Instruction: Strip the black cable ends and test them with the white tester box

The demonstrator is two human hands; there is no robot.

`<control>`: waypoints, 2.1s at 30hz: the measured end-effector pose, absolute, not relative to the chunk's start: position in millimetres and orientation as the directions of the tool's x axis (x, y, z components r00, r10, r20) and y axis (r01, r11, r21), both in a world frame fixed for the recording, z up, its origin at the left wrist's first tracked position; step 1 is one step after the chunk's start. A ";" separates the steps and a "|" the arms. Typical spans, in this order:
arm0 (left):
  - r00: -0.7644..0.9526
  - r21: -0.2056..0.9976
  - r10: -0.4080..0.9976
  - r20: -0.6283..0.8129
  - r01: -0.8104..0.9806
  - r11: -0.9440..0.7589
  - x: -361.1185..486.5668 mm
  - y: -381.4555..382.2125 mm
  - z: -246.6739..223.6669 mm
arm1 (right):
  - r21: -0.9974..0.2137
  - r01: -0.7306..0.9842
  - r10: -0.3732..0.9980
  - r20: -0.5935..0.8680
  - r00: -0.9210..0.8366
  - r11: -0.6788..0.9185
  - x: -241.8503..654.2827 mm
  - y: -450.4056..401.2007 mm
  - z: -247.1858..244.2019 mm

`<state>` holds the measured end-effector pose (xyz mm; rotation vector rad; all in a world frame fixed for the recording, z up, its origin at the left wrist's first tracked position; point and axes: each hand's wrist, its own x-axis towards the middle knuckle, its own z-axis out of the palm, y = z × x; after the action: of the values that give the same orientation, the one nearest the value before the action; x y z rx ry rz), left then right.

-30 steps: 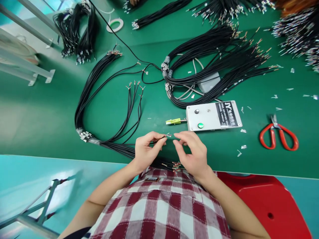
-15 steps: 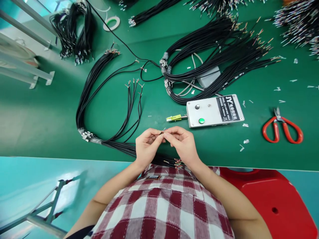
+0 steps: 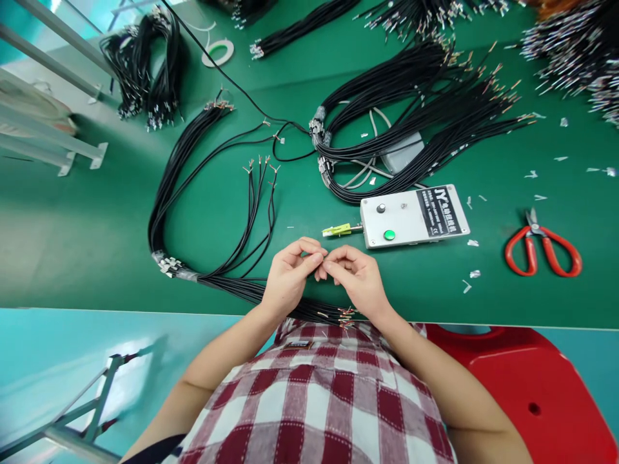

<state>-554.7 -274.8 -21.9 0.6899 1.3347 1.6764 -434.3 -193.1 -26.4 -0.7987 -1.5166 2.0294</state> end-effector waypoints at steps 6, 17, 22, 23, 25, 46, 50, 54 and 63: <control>-0.589 0.997 0.807 0.041 -0.028 -0.071 -547.9 -283.3 -32.4 | -0.889 0.103 0.672 0.257 -0.694 0.446 -423.8 -188.1 -29.0; -0.554 0.981 0.826 0.102 0.193 0.008 -549.5 -281.9 -39.8 | -0.185 0.383 0.424 0.337 -0.841 0.905 -420.3 -183.7 -7.9; -0.522 0.966 0.847 0.101 0.254 0.041 -550.9 -281.7 -40.0 | -0.137 0.321 0.349 0.330 -0.877 0.937 -418.8 -175.9 -11.5; -0.532 0.977 0.844 0.069 0.206 0.050 -550.9 -280.8 -40.9 | -0.138 0.332 0.360 0.346 -0.867 0.933 -415.7 -175.1 -12.1; -0.559 0.993 0.829 0.008 0.103 0.059 -550.7 -279.0 -43.2 | -0.132 0.378 0.399 0.378 -0.835 0.916 -410.4 -175.5 -10.8; -0.616 0.993 0.780 -0.110 -0.027 0.119 -577.9 -257.8 -38.2 | 0.079 0.354 0.329 0.233 -0.915 0.932 -444.7 -134.1 -20.8; -0.617 0.990 0.782 -0.093 0.026 0.138 -580.7 -252.1 -45.1 | 0.074 0.336 0.314 0.217 -0.924 0.939 -450.1 -125.0 -24.6; -0.632 0.983 0.771 -0.072 0.086 0.162 -583.2 -246.9 -48.1 | -0.029 0.311 0.309 0.233 -0.922 0.950 -452.0 -117.7 -26.9; -0.635 0.966 0.771 -0.046 0.169 0.197 -581.9 -242.4 -49.9 | 0.013 0.305 0.294 0.227 -0.928 0.952 -453.1 -118.4 -24.6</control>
<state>-581.9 -242.4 -49.9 0.8741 1.9398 1.4597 -453.1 -118.4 -24.6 -0.4477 -2.8820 -0.0698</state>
